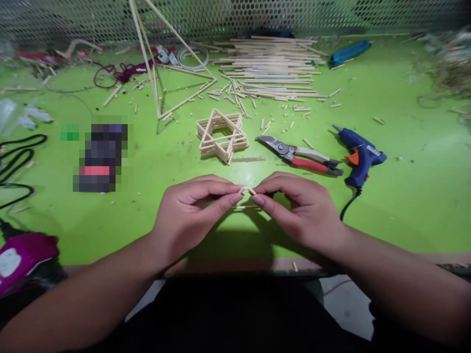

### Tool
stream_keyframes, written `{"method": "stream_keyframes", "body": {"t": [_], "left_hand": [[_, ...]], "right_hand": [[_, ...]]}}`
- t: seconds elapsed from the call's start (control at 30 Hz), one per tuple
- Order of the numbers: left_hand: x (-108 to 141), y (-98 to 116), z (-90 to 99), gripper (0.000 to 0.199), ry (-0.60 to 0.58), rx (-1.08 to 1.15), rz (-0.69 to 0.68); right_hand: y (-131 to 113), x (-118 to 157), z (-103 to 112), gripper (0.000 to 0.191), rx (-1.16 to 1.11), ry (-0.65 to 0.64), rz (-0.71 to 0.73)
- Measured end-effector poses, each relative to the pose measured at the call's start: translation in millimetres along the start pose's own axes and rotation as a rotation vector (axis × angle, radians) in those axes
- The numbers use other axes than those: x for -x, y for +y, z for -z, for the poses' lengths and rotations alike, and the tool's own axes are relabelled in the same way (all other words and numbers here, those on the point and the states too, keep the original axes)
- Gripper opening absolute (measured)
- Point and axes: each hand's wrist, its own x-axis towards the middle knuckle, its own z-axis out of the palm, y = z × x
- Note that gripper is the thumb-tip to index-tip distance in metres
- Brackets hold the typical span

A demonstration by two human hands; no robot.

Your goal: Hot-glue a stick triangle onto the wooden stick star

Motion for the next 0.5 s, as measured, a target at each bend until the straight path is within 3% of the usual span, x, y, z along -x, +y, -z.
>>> {"method": "stream_keyframes", "body": {"t": [0.5], "left_hand": [[0.1,1.0,-0.9,0.011,-0.02,0.032,-0.017]], "right_hand": [[0.3,-0.4,-0.6,0.008,-0.022,-0.006,0.026]]}}
